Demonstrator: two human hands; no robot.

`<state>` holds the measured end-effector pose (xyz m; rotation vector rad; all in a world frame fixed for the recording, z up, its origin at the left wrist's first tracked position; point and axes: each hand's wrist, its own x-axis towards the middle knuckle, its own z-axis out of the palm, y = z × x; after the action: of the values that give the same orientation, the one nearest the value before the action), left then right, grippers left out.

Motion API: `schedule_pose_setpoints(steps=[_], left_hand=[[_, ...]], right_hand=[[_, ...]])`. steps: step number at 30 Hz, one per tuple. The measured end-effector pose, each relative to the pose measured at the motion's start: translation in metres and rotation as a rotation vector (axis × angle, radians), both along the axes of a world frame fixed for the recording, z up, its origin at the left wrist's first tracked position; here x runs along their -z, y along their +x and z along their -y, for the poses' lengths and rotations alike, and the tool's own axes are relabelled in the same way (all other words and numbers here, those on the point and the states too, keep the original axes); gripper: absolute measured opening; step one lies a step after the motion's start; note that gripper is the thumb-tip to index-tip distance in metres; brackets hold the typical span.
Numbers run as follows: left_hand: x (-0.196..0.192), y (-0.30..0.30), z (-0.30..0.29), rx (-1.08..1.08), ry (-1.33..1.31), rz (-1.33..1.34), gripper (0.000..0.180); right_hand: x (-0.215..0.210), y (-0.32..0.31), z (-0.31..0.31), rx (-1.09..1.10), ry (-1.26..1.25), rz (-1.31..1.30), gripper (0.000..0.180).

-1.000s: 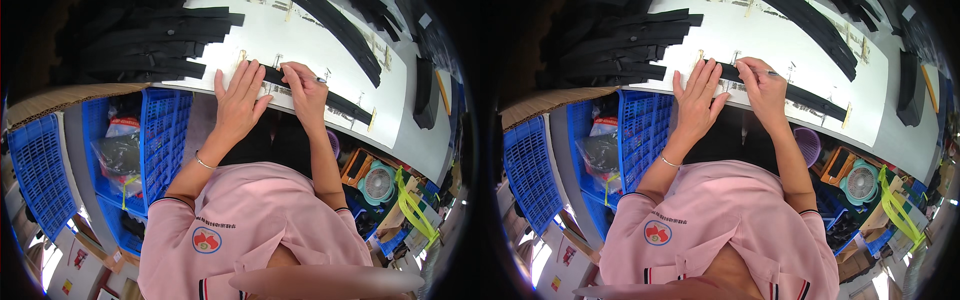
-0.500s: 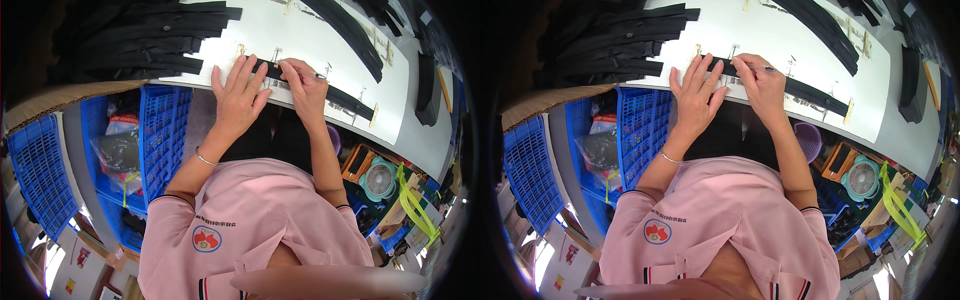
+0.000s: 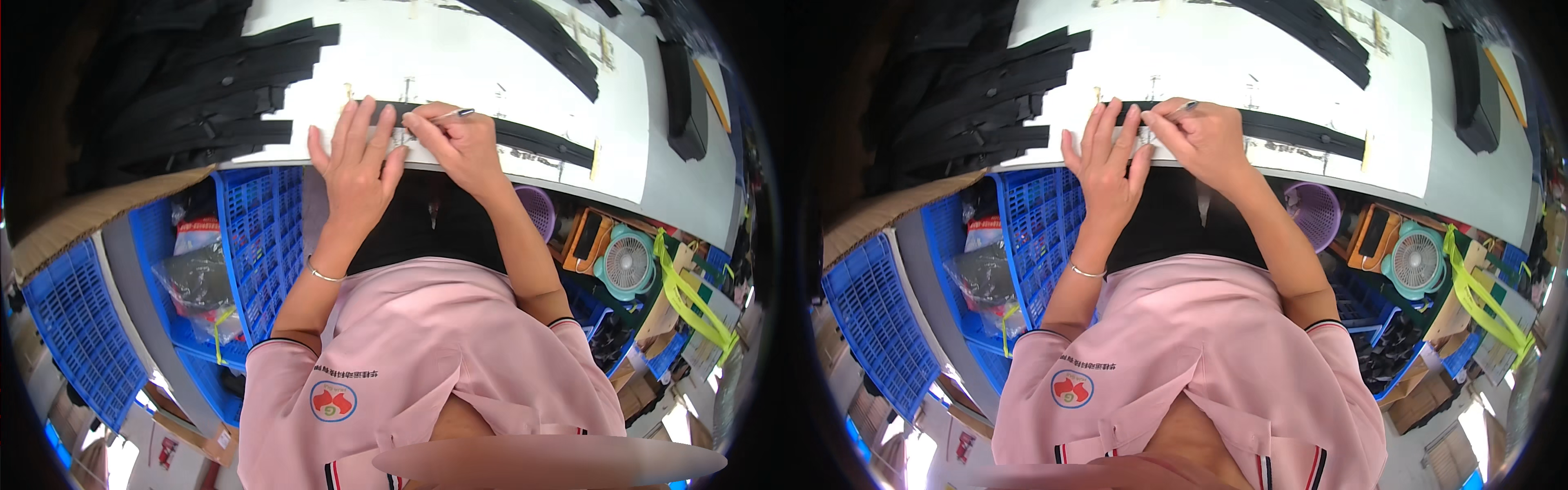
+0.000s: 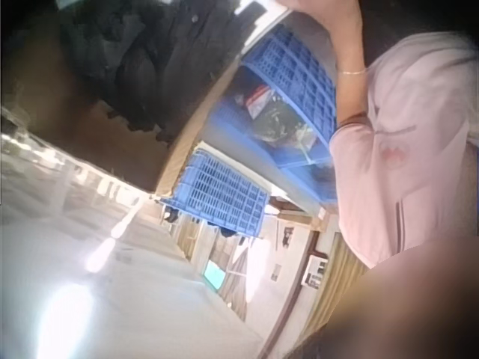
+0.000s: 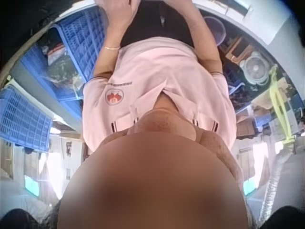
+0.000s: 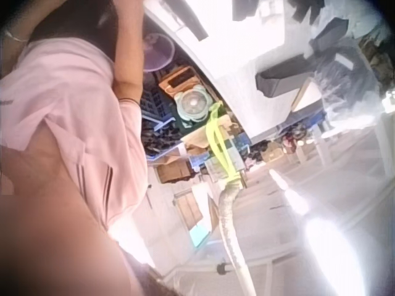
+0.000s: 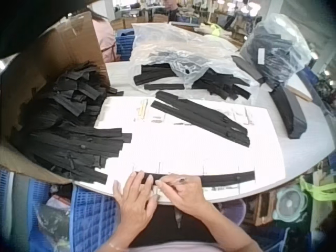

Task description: The recorder is using a pen to mark specific points on black straps placed on a measurement guide.

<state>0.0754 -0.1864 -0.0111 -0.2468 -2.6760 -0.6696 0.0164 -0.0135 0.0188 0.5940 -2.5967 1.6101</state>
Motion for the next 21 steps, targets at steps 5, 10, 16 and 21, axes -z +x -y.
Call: schedule_pose_setpoints(steps=[5,10,16,21], left_hand=[[-0.002,0.002,0.001,0.013,-0.010,0.017,0.051],[-0.003,0.002,0.000,0.018,0.011,0.038,0.051],[-0.007,0.002,-0.001,0.016,-0.033,0.068,0.052],[-0.019,-0.001,-0.024,0.031,0.019,0.059,0.055]], right_hand=[[-0.013,0.011,-0.024,0.142,-0.209,0.067,0.016],[-0.014,0.012,-0.070,0.495,-0.082,-0.019,0.017],[0.004,0.008,-0.080,0.423,-0.049,-0.073,0.017],[0.002,0.007,-0.079,0.420,-0.012,-0.083,0.017]])
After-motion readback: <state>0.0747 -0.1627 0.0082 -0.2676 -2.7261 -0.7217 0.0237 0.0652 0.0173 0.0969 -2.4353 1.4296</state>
